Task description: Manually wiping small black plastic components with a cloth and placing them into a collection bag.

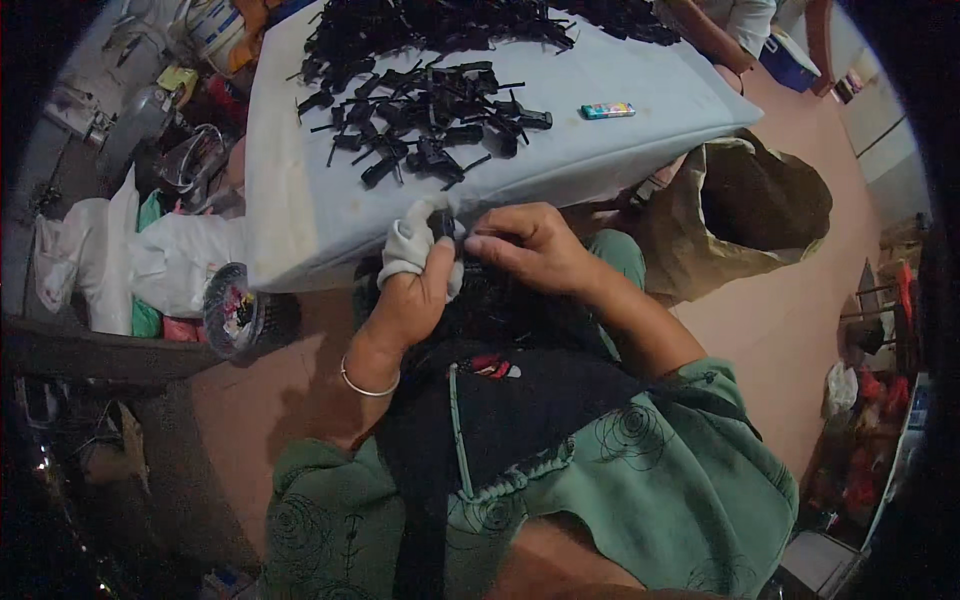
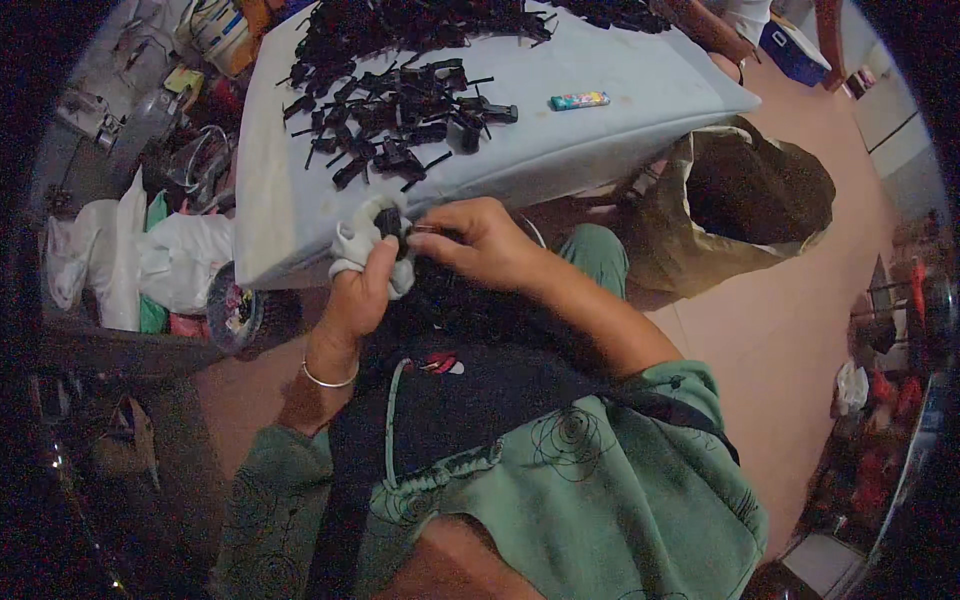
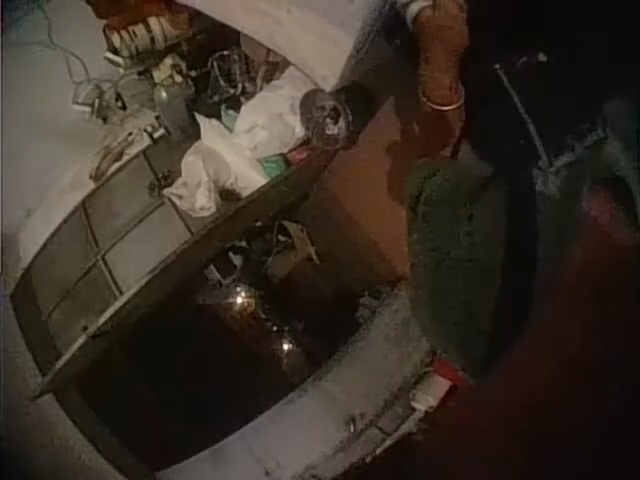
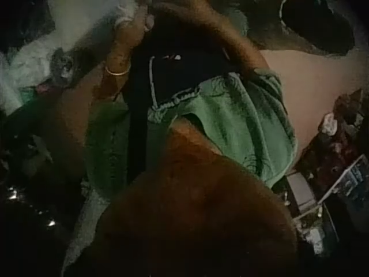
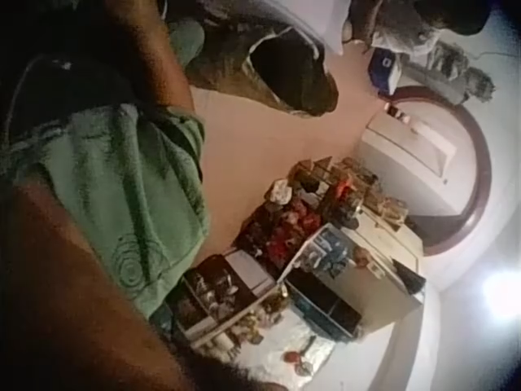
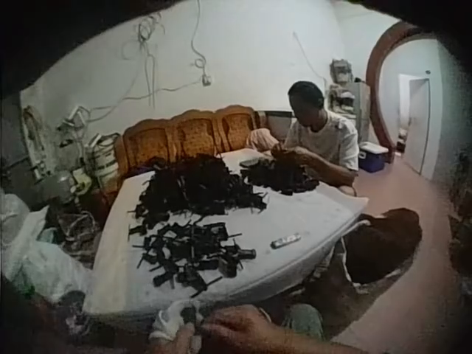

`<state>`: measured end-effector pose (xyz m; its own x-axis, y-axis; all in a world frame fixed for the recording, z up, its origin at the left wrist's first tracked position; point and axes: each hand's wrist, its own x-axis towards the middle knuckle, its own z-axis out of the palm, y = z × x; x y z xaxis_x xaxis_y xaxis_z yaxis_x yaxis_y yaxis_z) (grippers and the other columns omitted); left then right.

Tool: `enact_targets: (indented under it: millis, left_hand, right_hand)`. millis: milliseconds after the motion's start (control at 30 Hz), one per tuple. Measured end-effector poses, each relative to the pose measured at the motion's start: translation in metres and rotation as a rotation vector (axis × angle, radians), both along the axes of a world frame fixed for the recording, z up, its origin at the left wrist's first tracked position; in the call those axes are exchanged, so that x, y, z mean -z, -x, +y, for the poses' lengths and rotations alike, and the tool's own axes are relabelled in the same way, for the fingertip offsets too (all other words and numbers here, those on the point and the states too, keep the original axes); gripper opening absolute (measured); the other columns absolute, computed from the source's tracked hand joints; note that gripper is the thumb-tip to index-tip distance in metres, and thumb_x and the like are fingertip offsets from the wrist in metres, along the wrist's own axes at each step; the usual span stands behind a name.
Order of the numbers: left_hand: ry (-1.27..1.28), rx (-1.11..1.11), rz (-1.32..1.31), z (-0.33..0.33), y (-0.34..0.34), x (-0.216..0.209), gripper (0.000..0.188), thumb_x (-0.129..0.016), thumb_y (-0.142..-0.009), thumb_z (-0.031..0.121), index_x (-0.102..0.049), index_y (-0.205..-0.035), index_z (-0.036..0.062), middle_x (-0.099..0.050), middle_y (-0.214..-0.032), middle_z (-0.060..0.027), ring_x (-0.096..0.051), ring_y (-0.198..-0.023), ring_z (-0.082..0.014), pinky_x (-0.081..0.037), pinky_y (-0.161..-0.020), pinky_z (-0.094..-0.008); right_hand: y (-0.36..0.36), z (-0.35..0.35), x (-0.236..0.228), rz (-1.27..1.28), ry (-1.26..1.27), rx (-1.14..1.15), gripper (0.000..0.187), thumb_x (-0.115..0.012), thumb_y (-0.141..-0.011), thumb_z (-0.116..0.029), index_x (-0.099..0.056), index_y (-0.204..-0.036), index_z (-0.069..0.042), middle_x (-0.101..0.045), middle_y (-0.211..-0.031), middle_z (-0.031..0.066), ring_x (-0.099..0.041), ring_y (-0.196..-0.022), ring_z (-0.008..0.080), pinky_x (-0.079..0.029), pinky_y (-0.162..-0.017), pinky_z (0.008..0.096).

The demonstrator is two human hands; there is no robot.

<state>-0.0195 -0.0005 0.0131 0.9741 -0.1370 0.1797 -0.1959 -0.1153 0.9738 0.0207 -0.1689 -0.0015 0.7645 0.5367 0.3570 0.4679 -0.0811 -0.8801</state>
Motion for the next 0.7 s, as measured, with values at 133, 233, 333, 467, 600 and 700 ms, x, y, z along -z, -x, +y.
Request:
enact_targets:
  millis: [133, 233, 333, 467, 600, 700]
  left_hand:
    - [-0.137, 0.051, -0.227, 0.001, -0.005, 0.006, 0.026, -0.04, -0.084, 0.005, -0.042, -0.11, 0.0033, -0.047, -0.075, -0.0015, -0.043, -0.055, -0.0047, -0.036, -0.049, -0.0192]
    - [0.031, 0.092, 0.164, 0.003, -0.001, -0.008, 0.025, -0.04, -0.083, 0.005, -0.043, -0.107, 0.0023, -0.048, -0.079, -0.0043, -0.048, -0.065, -0.0091, -0.041, -0.058, -0.0232]
    - [0.053, 0.07, 0.29, 0.005, -0.002, -0.002, 0.025, -0.041, -0.081, 0.004, -0.044, -0.106, 0.0007, -0.05, -0.087, -0.0096, -0.049, -0.079, -0.0164, -0.041, -0.071, -0.0275]
    - [-0.237, -0.036, -0.064, -0.001, -0.005, 0.014, 0.027, -0.043, -0.078, 0.003, -0.044, -0.104, 0.0007, -0.05, -0.091, -0.0144, -0.049, -0.086, -0.0237, -0.04, -0.078, -0.0314]
    - [-0.306, -0.049, -0.145, 0.001, -0.007, 0.017, 0.027, -0.045, -0.078, 0.005, -0.044, -0.104, 0.0012, -0.05, -0.091, -0.0156, -0.05, -0.088, -0.028, -0.04, -0.08, -0.0342]
    - [-0.551, 0.027, -0.204, 0.007, -0.011, 0.014, 0.028, -0.048, -0.079, 0.008, -0.045, -0.106, 0.0017, -0.052, -0.09, -0.0164, -0.051, -0.086, -0.0313, -0.041, -0.079, -0.0362]
  right_hand:
    - [-0.001, 0.007, 0.003, 0.209, -0.01, 0.023, 0.014, -0.059, -0.081, -0.013, -0.056, -0.08, 0.001, -0.053, -0.066, 0.0038, -0.044, -0.06, 0.0082, -0.04, -0.057, 0.0248]
    - [0.0, 0.007, -0.007, 0.24, 0.029, 0.025, 0.02, -0.055, -0.085, -0.016, -0.052, -0.076, 0.001, -0.048, -0.062, 0.0037, -0.04, -0.059, 0.0077, -0.037, -0.053, 0.0264]
    - [0.0, 0.007, -0.006, -0.034, 0.114, 0.005, 0.025, -0.05, -0.088, -0.019, -0.049, -0.074, 0.001, -0.044, -0.06, 0.0045, -0.038, -0.058, 0.0082, -0.036, -0.052, 0.0284]
    - [0.001, 0.016, -0.004, 0.028, 0.153, 0.02, 0.027, -0.048, -0.087, -0.022, -0.052, -0.076, 0.002, -0.049, -0.061, 0.019, -0.041, -0.05, 0.0272, -0.039, -0.053, 0.0361]
    - [-0.004, 0.018, 0.007, 0.103, 0.087, -0.007, 0.029, -0.048, -0.087, -0.023, -0.052, -0.076, 0.003, -0.052, -0.065, 0.0217, -0.045, -0.052, 0.0328, -0.04, -0.054, 0.0381]
    - [-0.018, 0.01, 0.011, 0.013, 0.308, 0.044, 0.026, -0.047, -0.087, -0.023, -0.054, -0.079, 0.001, -0.054, -0.067, 0.0219, -0.052, -0.057, 0.036, -0.042, -0.054, 0.0402]
